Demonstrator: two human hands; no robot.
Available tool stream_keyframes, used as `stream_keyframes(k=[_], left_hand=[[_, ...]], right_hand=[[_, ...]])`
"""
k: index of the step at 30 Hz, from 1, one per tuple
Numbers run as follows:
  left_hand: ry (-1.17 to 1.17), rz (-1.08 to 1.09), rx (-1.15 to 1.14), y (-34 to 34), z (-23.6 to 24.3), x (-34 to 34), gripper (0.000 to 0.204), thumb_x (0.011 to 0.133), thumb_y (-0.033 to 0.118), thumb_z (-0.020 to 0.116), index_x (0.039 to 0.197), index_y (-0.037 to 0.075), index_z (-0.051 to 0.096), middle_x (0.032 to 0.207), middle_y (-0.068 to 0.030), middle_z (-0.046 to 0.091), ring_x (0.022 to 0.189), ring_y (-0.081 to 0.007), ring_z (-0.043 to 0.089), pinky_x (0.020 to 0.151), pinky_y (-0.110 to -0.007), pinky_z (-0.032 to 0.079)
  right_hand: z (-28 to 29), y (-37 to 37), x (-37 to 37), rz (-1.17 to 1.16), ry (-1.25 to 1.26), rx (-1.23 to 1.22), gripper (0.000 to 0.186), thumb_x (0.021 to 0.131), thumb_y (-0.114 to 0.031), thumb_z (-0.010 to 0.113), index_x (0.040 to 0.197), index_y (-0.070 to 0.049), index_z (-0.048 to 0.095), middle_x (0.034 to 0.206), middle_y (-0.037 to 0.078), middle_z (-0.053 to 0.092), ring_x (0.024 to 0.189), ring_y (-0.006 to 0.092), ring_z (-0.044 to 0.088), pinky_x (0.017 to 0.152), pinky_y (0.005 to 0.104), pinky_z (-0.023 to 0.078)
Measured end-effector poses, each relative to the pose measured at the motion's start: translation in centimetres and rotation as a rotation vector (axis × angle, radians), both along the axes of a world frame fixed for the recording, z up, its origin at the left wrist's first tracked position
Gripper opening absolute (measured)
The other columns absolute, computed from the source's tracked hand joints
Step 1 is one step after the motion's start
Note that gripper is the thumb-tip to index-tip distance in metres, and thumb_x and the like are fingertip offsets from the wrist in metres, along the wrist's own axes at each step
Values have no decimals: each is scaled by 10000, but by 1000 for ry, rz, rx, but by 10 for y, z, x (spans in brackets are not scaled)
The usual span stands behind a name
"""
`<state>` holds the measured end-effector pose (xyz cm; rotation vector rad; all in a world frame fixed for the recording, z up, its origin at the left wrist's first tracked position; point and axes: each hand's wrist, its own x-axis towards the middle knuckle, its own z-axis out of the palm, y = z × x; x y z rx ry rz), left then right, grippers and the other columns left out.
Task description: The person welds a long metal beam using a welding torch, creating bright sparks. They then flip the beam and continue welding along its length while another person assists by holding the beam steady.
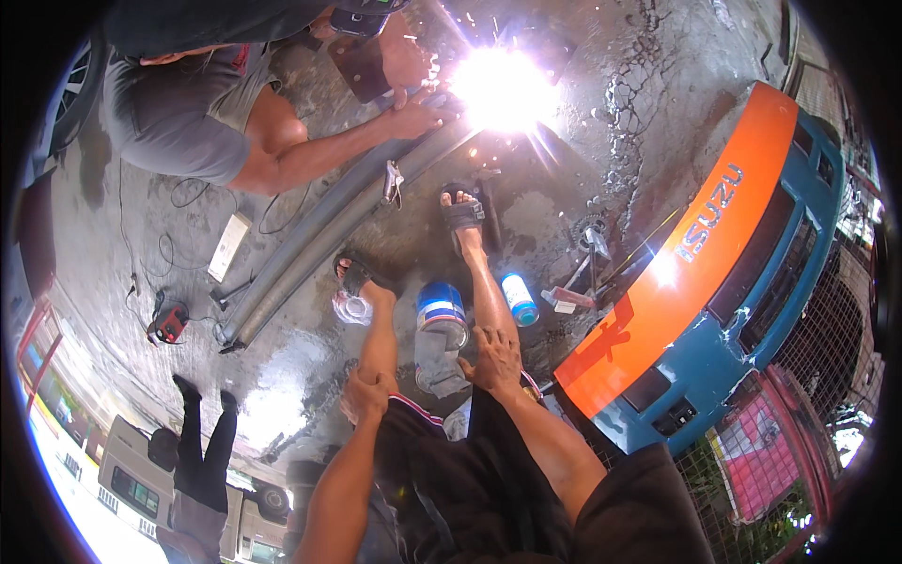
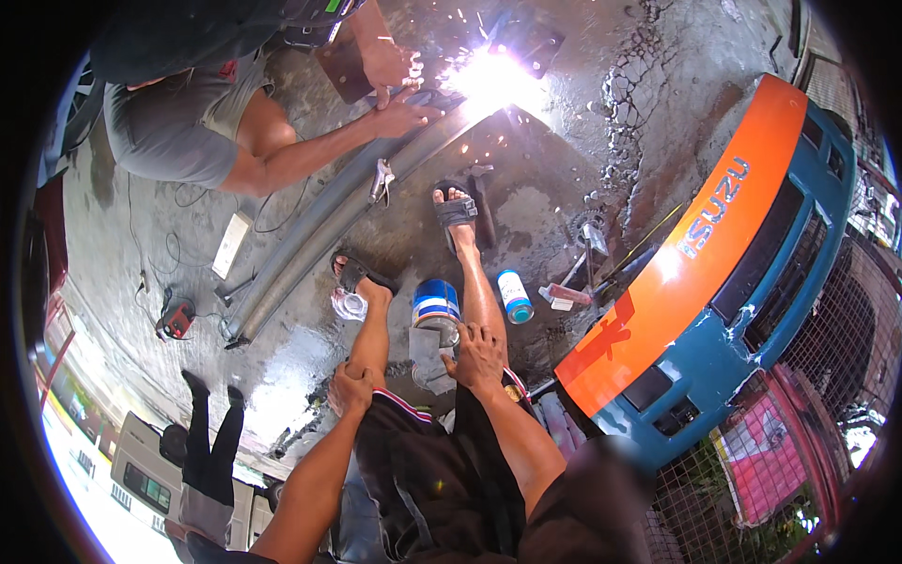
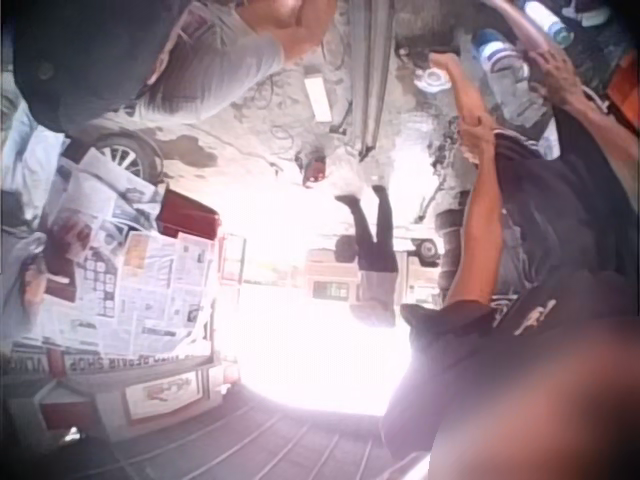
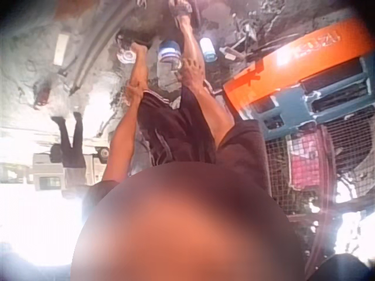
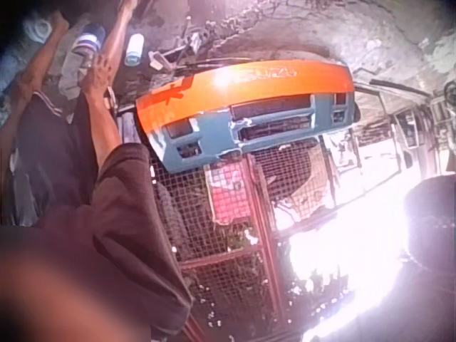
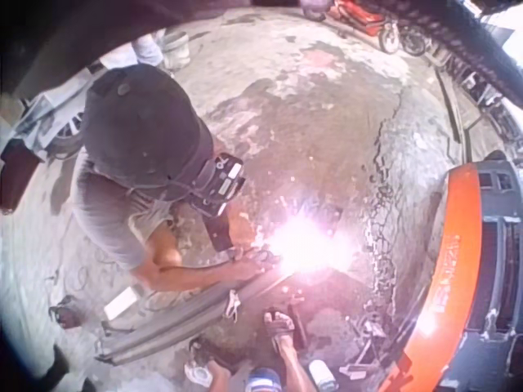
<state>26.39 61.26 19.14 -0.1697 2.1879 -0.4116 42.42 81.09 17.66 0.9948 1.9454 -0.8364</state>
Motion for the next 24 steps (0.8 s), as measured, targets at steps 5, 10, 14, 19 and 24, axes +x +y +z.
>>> stream_keyframes(k=[5, 10, 14, 19, 24], left_hand=[[-41, -15, 6, 7, 1, -5, 588, 785, 410, 699, 1271, 85, 641, 1180, -215, 689, 1117, -378, 650, 979, -478, 495], [-27, -16, -7, 7, 0, -3, 568, 781, 421, 704, 1245, 96, 661, 1171, -212, 697, 1106, -381, 658, 968, -478, 501], [-9, -26, 6, 9, 0, -1, 558, 780, 434, 716, 1224, 99, 672, 1141, -213, 709, 1080, -387, 672, 953, -489, 508], [-16, -57, 26, 6, 2, 0, 498, 741, 382, 747, 1159, 118, 687, 1107, -191, 720, 1069, -395, 672, 940, -511, 512], [1, -52, 65, -3, 0, 4, 503, 748, 367, 742, 1181, 120, 676, 1097, -187, 719, 1071, -395, 668, 938, -514, 511]], right_hand=[[-8, -3, 7, 29, 28, 29, 750, 799, -476, 750, 1404, -104, 508, 1327, 93, 556, 1300, 292, 483, 1040, 466, 390], [-3, 4, 1, -16, -1, -9, 768, 789, -483, 760, 1410, -108, 506, 1330, 91, 561, 1299, 291, 493, 1045, 463, 386], [-7, 2, 5, -7, 13, 9, 804, 790, -491, 756, 1446, -118, 480, 1356, 87, 556, 1298, 281, 498, 1046, 460, 389], [-3, 10, -3, 12, -82, -74, 751, 850, -490, 705, 1450, -117, 449, 1417, 104, 507, 1344, 290, 464, 1080, 490, 366], [1, 14, -6, 3, -91, -73, 726, 837, -468, 722, 1418, -116, 466, 1392, 106, 523, 1335, 272, 473, 1078, 476, 369]])
